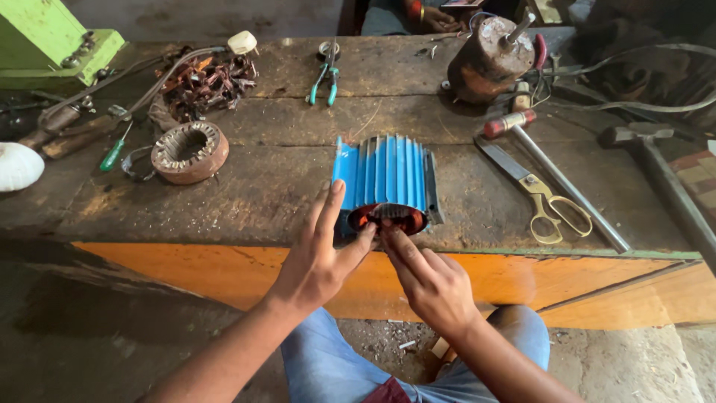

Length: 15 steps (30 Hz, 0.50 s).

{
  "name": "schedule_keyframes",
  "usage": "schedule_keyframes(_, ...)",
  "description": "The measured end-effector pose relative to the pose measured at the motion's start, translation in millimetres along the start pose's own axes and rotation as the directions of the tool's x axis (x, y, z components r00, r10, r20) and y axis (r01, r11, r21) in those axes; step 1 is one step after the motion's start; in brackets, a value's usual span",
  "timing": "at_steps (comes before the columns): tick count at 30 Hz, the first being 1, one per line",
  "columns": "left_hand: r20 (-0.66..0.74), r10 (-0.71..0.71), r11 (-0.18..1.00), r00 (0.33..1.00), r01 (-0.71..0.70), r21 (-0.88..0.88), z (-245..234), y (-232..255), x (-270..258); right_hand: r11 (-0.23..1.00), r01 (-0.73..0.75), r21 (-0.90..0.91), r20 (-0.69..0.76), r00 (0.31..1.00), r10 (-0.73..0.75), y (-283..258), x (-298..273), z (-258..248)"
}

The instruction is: The person winds copper wire into the slots of a blue motor stator, using scissors to cut the wire and a metal tool to press the coils into place. The person repeats this process for multiple slots, organizing the wire as they work.

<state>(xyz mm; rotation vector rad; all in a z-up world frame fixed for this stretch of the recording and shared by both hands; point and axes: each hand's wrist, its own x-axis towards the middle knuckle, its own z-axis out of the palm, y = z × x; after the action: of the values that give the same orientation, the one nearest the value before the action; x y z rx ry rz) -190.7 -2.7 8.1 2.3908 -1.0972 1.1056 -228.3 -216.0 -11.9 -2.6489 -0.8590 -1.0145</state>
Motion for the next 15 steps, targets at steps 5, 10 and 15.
schedule_keyframes(5,-0.056,-0.094,0.98,0.994,0.082,-0.183,-5,-3,8,0.967,-0.109,0.229,-0.181,0.972,0.152,-7,-2,-13)
schedule_keyframes(10,0.03,-0.087,0.956,0.996,0.092,-0.279,-12,-4,26,0.968,-0.248,0.045,-0.365,0.898,0.247,-8,9,-27)
schedule_keyframes(15,0.29,-0.201,0.957,0.936,0.251,-0.145,-12,0,27,0.949,-0.29,0.121,-0.27,0.911,0.312,0,31,-13)
